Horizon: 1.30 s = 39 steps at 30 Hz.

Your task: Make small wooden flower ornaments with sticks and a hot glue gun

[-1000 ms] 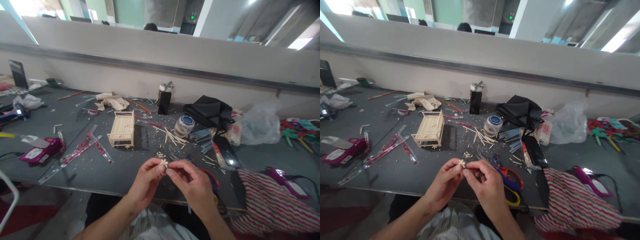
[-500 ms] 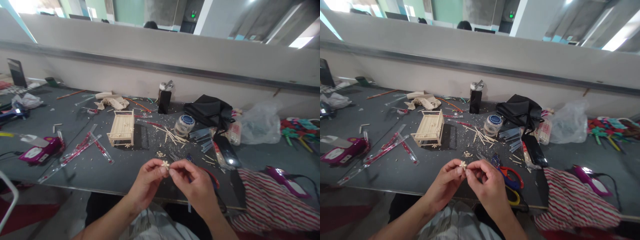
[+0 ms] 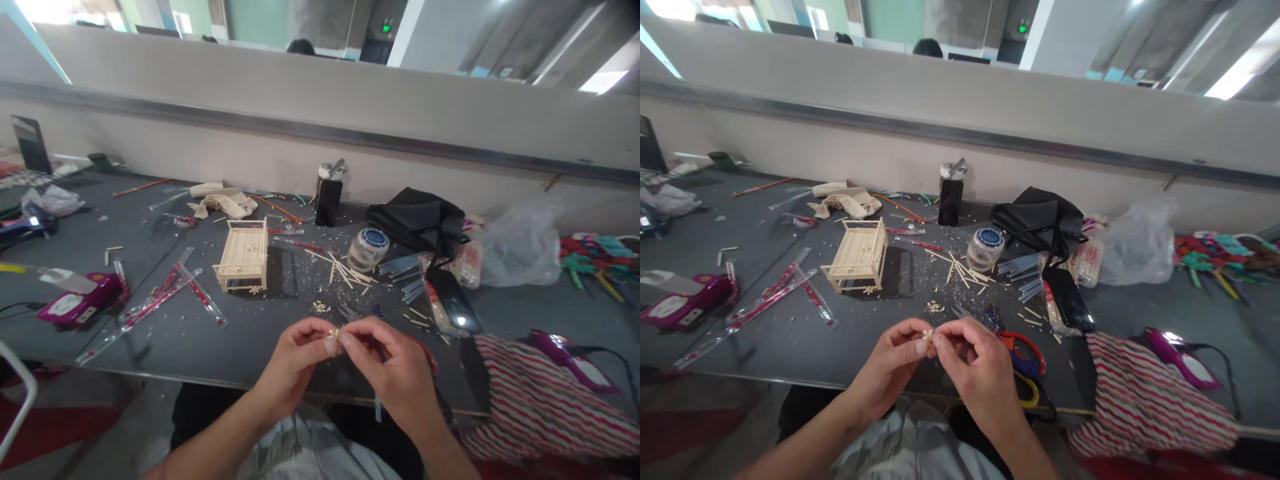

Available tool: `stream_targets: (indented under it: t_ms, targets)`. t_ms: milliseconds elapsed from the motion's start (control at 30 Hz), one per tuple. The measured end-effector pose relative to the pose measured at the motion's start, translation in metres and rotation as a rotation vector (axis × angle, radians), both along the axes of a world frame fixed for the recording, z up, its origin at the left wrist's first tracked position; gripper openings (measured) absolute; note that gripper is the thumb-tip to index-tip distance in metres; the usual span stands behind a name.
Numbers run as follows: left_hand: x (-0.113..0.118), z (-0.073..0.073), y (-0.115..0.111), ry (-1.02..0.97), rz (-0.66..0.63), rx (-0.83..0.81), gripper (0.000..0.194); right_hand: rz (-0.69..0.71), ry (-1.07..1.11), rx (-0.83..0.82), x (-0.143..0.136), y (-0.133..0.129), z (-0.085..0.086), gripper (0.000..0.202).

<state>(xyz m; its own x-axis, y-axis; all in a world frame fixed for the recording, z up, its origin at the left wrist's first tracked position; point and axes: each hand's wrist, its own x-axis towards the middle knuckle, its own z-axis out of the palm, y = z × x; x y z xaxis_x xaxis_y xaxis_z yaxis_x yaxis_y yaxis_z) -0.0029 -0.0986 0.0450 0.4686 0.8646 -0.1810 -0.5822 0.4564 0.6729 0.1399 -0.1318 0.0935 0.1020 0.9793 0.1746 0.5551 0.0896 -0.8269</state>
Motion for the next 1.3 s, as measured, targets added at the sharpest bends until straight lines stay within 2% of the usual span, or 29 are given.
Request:
stream_targets:
  t_ms: [133, 467, 833, 1300]
  targets:
    - [0.000, 0.003, 0.002, 0.053, 0.011, 0.000, 0.016, -0.024, 0.006, -0.022, -0.001, -0.001, 0.004, 0.016]
    - [-0.001, 0.001, 0.002, 0.167, 0.023, 0.025, 0.015, 0.061, -0.073, -0.015, 0.006, -0.001, 0.006, 0.017]
    - [0.000, 0.001, 0.004, 0.067, 0.029, -0.018, 0.019, 0.030, -0.047, 0.005, 0.017, -0.002, 0.003, 0.015]
    - [0.001, 0.001, 0.003, 0.054, 0.024, -0.010, 0.012, -0.002, -0.011, -0.019, 0.002, -0.001, 0.010, 0.011]
